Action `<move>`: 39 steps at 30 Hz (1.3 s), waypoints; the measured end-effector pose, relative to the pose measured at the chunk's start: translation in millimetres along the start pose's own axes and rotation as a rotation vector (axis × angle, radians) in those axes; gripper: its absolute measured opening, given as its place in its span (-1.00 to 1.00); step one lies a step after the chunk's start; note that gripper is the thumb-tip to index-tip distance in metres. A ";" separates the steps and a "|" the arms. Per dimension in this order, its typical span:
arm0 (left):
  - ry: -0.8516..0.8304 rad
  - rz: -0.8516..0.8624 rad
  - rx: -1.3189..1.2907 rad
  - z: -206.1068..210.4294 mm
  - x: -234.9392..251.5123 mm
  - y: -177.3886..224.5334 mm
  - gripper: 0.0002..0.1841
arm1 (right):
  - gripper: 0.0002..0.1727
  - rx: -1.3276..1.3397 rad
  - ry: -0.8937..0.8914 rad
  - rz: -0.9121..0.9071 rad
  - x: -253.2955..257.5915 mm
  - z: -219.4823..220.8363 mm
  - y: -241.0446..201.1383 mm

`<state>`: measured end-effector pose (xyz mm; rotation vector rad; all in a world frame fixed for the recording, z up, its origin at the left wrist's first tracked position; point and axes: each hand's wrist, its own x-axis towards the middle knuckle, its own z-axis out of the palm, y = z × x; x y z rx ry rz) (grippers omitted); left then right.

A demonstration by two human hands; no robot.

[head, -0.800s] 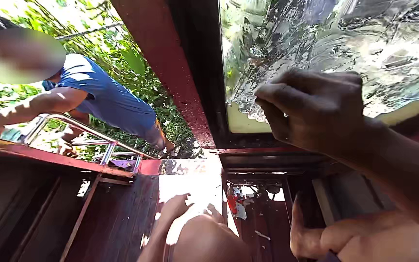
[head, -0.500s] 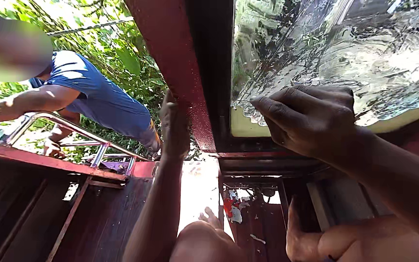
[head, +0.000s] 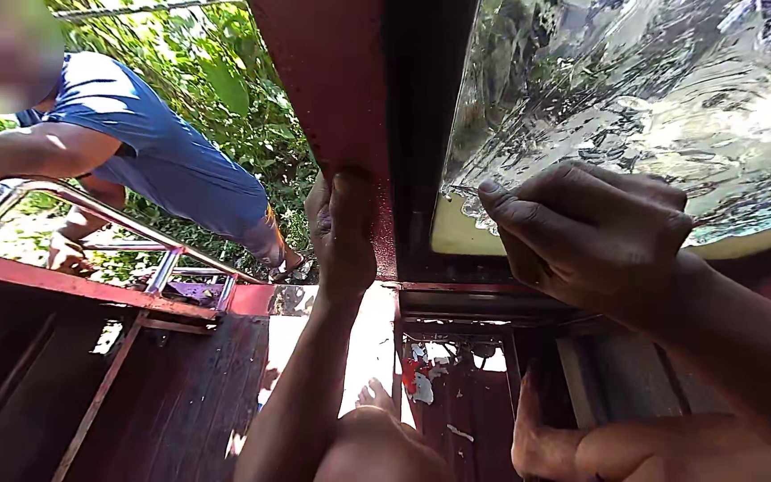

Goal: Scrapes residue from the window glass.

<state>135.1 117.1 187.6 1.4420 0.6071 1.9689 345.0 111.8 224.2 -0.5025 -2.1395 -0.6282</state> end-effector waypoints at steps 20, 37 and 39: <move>0.087 -0.013 0.042 5.4 3.4 2.5 -0.55 | -0.74 -0.005 -0.038 0.006 6.2 3.3 -3.9; 0.106 -0.041 0.056 3.7 0.6 2.6 -0.56 | -0.73 -0.010 -0.009 0.013 8.8 7.7 -5.5; 0.115 -0.043 0.052 5.1 0.8 3.8 -0.57 | -0.74 -0.031 -0.018 -0.008 10.1 7.9 -5.7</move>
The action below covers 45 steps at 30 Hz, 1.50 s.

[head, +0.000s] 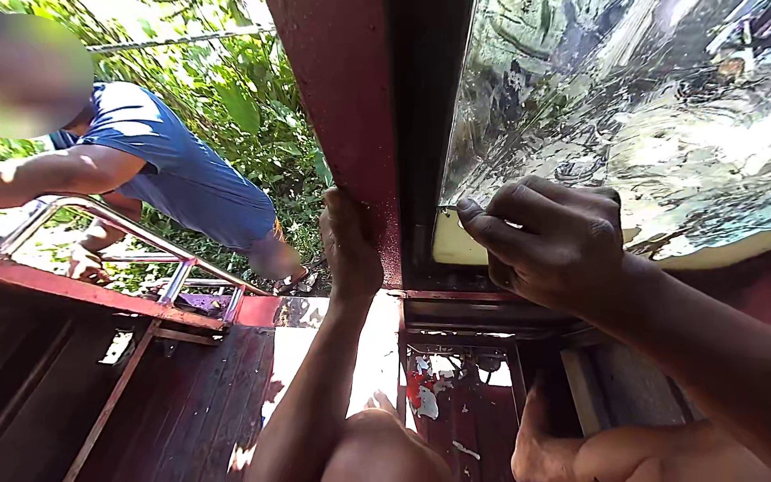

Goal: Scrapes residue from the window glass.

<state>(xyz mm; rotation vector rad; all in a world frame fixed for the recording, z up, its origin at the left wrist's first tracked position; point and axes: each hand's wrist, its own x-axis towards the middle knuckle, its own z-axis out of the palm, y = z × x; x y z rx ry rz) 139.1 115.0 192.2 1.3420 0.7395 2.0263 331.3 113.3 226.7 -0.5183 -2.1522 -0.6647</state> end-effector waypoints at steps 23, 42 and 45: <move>0.005 0.051 0.011 -1.1 0.1 -5.6 -0.59 | -0.73 0.021 -0.027 0.033 2.4 -5.2 -4.4; 0.048 -0.040 0.002 1.8 0.0 0.3 -0.48 | -0.73 -0.011 0.034 -0.028 -10.3 -8.1 8.6; 0.045 -0.033 -0.011 0.5 0.8 -1.4 -0.49 | -0.75 -0.037 0.033 -0.032 -9.3 -5.3 6.1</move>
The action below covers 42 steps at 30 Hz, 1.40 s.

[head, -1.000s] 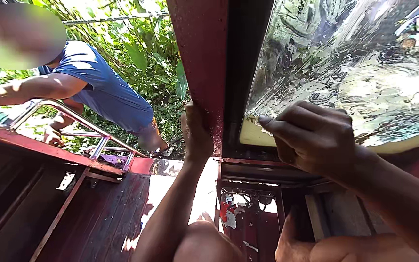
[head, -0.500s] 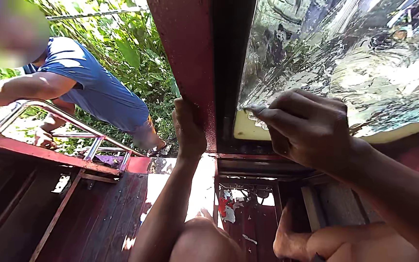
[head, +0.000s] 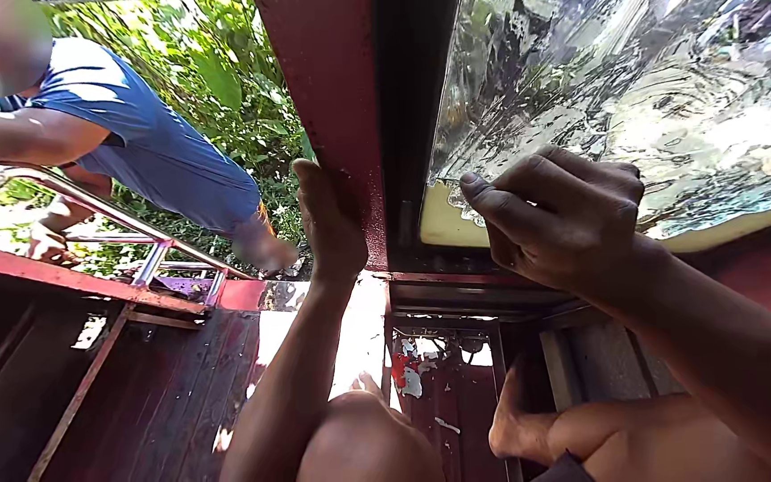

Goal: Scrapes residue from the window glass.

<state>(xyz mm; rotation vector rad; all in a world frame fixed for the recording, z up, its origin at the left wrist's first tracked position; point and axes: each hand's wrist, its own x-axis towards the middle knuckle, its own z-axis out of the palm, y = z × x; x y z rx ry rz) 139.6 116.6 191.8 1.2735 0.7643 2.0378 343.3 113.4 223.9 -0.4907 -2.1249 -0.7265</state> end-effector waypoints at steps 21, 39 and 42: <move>0.000 -0.003 -0.007 0.9 1.6 -0.7 -0.45 | -0.75 0.013 -0.023 0.049 1.5 0.0 -5.3; -0.024 0.013 -0.017 -1.1 0.2 -1.9 -0.48 | -0.75 0.006 -0.001 0.109 -13.5 -1.6 -6.0; -0.033 0.025 -0.020 -1.7 1.5 -2.9 -0.47 | -0.80 0.015 0.001 0.176 -12.2 -3.5 -7.9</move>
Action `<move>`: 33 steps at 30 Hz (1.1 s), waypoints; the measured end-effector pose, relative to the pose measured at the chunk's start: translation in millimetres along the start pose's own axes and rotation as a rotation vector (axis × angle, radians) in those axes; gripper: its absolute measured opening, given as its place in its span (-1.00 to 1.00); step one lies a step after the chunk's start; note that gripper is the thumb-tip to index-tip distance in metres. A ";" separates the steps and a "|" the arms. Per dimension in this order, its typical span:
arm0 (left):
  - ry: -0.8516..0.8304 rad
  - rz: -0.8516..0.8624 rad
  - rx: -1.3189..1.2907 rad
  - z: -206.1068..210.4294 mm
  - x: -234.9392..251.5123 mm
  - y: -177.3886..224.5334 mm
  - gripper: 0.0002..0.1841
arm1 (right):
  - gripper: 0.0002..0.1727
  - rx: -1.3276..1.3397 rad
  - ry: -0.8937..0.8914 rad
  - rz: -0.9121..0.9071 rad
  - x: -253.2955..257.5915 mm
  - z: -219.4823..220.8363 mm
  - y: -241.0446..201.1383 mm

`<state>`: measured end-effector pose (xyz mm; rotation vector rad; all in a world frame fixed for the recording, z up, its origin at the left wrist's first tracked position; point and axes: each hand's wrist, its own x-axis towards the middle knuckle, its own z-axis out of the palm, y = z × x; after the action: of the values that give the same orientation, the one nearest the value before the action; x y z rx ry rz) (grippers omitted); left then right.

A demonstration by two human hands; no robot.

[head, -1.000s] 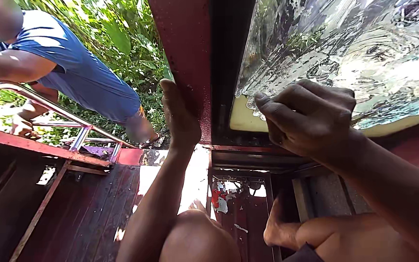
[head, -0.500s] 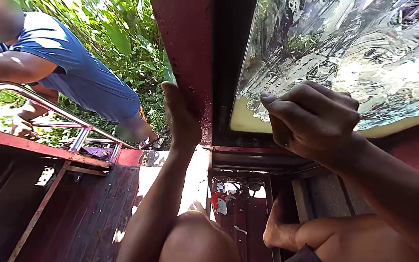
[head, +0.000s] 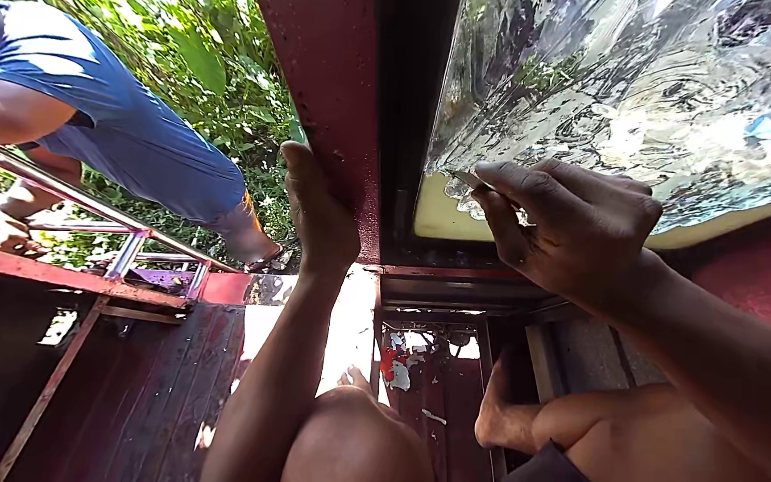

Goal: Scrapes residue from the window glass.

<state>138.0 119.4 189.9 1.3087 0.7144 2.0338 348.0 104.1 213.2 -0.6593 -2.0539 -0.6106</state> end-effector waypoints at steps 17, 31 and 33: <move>0.004 0.006 -0.007 1.6 1.1 2.2 -0.48 | -0.81 0.052 -0.040 0.092 -1.3 0.7 -4.1; -0.019 0.032 0.004 -0.3 1.2 0.4 -0.49 | -0.59 -0.171 -0.301 0.218 11.9 -6.1 -19.1; -0.008 0.030 0.001 0.8 1.0 0.7 -0.49 | -0.60 -0.143 -0.292 0.199 9.1 -3.6 -18.3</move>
<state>138.3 119.7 191.3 1.3346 0.6970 2.0511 333.8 90.3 219.6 -1.0763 -2.1881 -0.5749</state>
